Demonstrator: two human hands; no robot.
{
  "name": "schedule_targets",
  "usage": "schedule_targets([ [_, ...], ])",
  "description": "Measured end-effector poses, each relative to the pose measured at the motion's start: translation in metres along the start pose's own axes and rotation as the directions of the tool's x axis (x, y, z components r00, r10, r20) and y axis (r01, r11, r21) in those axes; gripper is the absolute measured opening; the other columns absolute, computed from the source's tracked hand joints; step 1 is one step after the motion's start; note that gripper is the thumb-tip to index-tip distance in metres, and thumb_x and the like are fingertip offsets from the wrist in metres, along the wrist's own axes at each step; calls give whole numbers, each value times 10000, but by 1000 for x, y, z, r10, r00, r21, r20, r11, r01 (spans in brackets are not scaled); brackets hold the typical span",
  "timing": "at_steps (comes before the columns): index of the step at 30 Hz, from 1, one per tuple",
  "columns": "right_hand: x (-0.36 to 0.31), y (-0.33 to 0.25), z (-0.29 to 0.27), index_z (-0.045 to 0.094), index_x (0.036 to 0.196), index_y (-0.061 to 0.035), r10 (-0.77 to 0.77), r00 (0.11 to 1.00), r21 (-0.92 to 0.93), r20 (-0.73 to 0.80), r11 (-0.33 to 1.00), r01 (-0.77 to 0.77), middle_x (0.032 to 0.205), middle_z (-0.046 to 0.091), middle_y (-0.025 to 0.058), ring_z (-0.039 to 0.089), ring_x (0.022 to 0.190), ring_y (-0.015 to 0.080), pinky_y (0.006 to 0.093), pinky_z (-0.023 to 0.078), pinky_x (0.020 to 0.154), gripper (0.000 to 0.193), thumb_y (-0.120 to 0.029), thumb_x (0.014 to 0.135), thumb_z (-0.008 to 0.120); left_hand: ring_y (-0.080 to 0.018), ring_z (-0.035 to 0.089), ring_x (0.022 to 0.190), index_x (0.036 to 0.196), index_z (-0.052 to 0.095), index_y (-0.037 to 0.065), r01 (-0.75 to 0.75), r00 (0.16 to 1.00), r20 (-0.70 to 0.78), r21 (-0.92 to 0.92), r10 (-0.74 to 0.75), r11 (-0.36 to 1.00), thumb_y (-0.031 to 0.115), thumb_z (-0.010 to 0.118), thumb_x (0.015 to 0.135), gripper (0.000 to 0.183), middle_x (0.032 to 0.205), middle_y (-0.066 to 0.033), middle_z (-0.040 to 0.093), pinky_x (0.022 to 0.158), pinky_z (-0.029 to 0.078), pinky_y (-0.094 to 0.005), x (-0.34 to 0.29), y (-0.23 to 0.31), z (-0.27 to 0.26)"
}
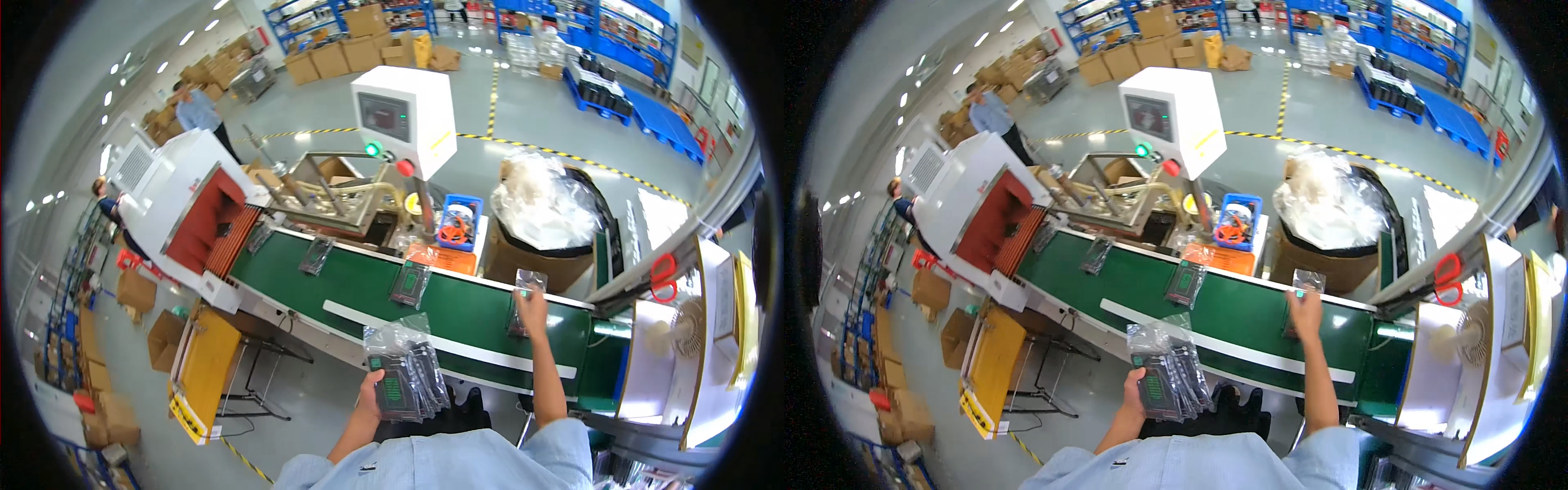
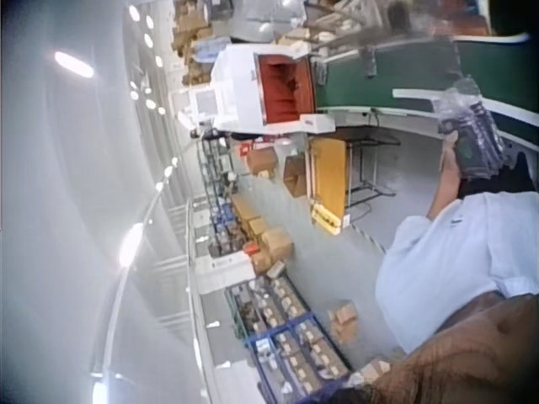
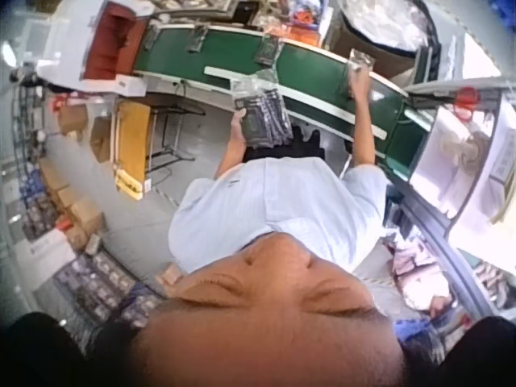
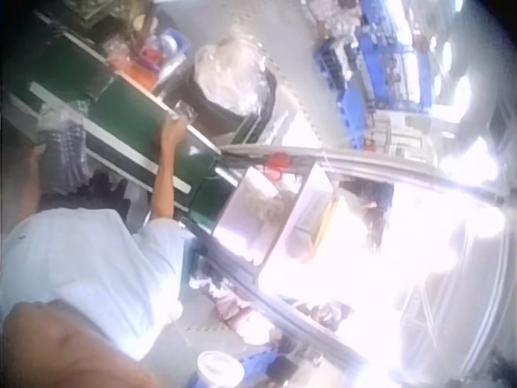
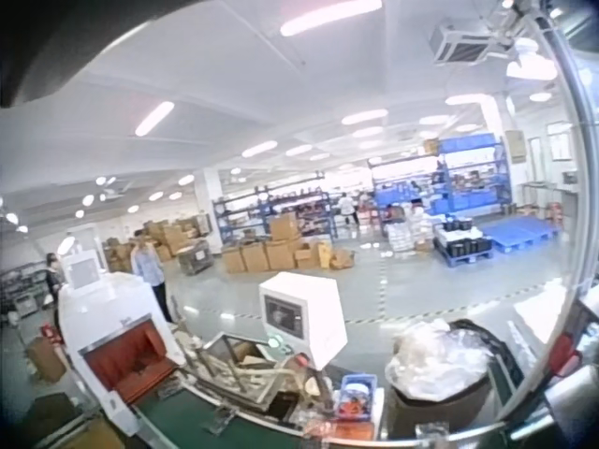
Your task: The person places small, individually wrapped electronic components onto a moving conveyor belt in a factory setting. The person repeatedly picks up items from a stack and positions them on the belt, which transports them to a downstream workstation where other workers are visible.
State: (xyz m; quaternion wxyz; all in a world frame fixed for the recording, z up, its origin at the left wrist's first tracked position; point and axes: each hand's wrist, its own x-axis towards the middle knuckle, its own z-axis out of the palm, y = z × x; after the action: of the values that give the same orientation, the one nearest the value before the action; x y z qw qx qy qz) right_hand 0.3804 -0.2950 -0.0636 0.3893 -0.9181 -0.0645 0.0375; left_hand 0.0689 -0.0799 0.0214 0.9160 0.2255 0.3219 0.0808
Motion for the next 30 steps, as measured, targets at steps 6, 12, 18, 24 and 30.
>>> schedule_targets([
  [6, -125, -123, 12, 593, 1005, 37, -416, 622, 622, 664, 769, -150, 809, 608, 27, 543, 679, 87, 236, 449, 607, 265, -179, 853, 566, -282, 607, 823, 1073, 518, -17, 87, 995, 37, 63, -90, 994, 286, 569, 697, 486, 950, -166, 603, 751, 503, -397, -5, 2, -7],
  [12, -139, -140, 16, 621, 903, 44, -445, 616, 577, 650, 817, -19, 727, 592, 28, 504, 647, 72, 226, 425, 585, 237, -182, 850, 578, -267, 607, 836, 1103, 505, -6, 71, 997, 31, 73, -73, 995, 230, 568, 705, 467, 968, -160, 600, 768, 500, -384, -22, 7, -7],
  [18, -144, -138, 9, 608, 820, 42, -496, 543, 546, 678, 834, 81, 648, 533, 7, 442, 607, 62, 225, 388, 546, 222, -171, 861, 559, -271, 602, 858, 1103, 506, -5, 43, 999, 34, -62, -41, 997, 262, 538, 724, 465, 963, -161, 601, 769, 496, -395, -24, 23, -4],
  [24, -92, -71, -27, 602, 803, 21, -380, 816, 542, 435, 834, 100, 606, 508, -5, 428, 578, 67, 234, 370, 517, 209, -170, 863, 543, -352, 567, 922, 1156, 446, -13, -263, 959, 69, -132, 274, 956, 419, 468, 733, 604, 1050, -207, 549, 826, 458, -475, -13, 42, 5],
  [30, 5, 92, -108, 619, 809, 16, 18, 993, 55, -117, 998, -12, 676, 601, 131, 576, 639, 197, 334, 435, 605, 251, -210, 836, 515, -316, 574, 908, 1118, 466, 14, -256, 955, 138, -58, 261, 965, 451, 481, 732, 584, 1007, -192, 559, 791, 483, -478, -7, 44, -11],
])
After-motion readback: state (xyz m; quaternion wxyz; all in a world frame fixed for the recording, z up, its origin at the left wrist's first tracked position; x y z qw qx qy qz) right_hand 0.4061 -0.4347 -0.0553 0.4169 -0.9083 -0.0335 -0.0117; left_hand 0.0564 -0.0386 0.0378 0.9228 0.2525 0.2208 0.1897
